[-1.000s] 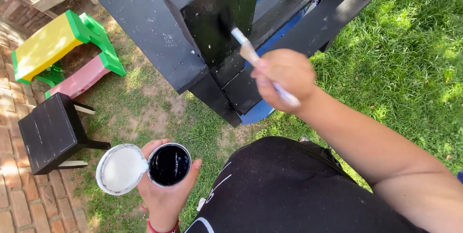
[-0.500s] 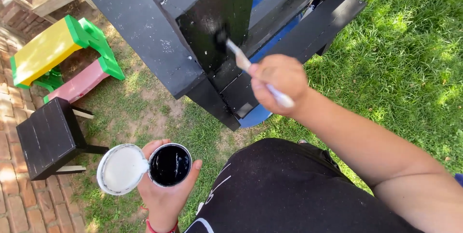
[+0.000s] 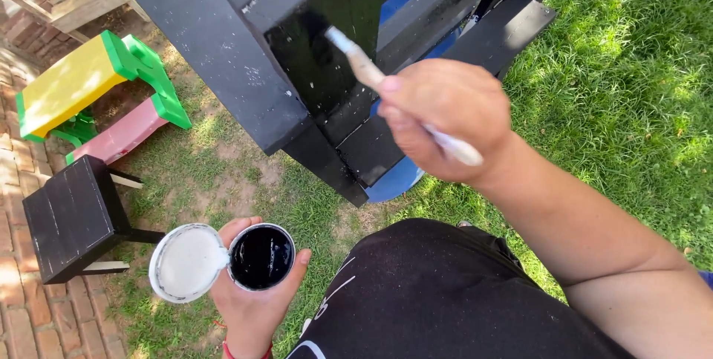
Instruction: Painting a wooden chair with black paint using a paintbrush outdoors.
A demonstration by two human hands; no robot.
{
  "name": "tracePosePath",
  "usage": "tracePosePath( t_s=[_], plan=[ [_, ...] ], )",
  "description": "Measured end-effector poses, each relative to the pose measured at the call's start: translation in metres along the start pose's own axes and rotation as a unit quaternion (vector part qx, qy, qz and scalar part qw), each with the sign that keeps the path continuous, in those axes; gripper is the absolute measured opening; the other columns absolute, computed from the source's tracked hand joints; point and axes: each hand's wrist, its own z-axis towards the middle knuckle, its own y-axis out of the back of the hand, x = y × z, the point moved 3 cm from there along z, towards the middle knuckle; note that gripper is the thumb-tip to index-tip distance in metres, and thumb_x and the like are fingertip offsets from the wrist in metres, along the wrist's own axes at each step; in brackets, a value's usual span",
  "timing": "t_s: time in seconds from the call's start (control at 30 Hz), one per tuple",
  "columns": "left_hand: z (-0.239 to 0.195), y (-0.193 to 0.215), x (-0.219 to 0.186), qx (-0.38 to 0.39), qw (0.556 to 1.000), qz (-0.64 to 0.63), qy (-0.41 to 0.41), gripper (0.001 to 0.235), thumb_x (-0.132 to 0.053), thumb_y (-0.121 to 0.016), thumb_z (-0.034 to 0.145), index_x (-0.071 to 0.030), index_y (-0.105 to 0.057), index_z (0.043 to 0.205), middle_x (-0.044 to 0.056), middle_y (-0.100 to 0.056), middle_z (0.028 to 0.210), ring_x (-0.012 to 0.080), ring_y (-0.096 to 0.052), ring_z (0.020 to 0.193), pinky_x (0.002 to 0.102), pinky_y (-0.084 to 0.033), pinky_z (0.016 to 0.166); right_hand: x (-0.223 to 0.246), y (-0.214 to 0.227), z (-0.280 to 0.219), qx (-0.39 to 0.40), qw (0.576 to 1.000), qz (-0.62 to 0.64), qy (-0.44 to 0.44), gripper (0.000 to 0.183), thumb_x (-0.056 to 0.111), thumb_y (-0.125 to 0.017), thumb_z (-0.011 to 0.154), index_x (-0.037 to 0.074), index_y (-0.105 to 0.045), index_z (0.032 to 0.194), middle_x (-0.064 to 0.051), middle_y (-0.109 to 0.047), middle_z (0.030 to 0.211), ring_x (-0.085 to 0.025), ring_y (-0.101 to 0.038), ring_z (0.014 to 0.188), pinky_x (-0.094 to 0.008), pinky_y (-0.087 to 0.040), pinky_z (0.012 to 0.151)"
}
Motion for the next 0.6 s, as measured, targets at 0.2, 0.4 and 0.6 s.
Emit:
tracePosePath(
  t_s=[0.2, 0.4, 0.6],
  plan=[
    [-0.003, 0.008, 0.009, -0.003, 0.999, -0.023, 0.031, 0.069, -0.022, -0.086, 0.067, -0.006, -0.05, 0.123, 0.011, -0.057, 0.116, 0.0222, -0.058, 0.113, 0.034, -0.047, 0.105, -0.022, -0.02, -0.058, 0.047, 0.998, -0.022, 0.035, 0.011, -0.005, -0.057, 0.096, -0.008, -0.058, 0.107, -0.012, -0.057, 0.07, -0.027, -0.059, 0.056, -0.04, -0.053, 0.056],
    [-0.006, 0.009, 0.017, -0.013, 0.998, 0.005, 0.057, 0.069, -0.02, -0.087, 0.065, -0.005, -0.051, 0.122, 0.008, -0.056, 0.115, 0.0206, -0.057, 0.113, 0.033, -0.044, 0.105, -0.038, -0.023, -0.107, 0.13, 0.987, -0.049, -0.082, 0.015, -0.003, -0.062, 0.094, 0.0, -0.058, 0.08, -0.011, -0.06, 0.065, -0.021, -0.055, 0.05, -0.032, -0.051, 0.049],
    [-0.002, 0.008, 0.014, -0.011, 1.0, 0.006, 0.014, 0.072, -0.018, -0.088, 0.063, -0.003, -0.051, 0.124, 0.013, -0.057, 0.116, 0.0243, -0.057, 0.113, 0.035, -0.048, 0.104, -0.053, 0.017, -0.047, -0.006, 0.998, -0.036, 0.06, 0.009, -0.007, -0.057, 0.095, -0.004, -0.059, 0.086, -0.012, -0.061, 0.069, -0.02, -0.059, 0.055, -0.034, -0.056, 0.056]
  ],
)
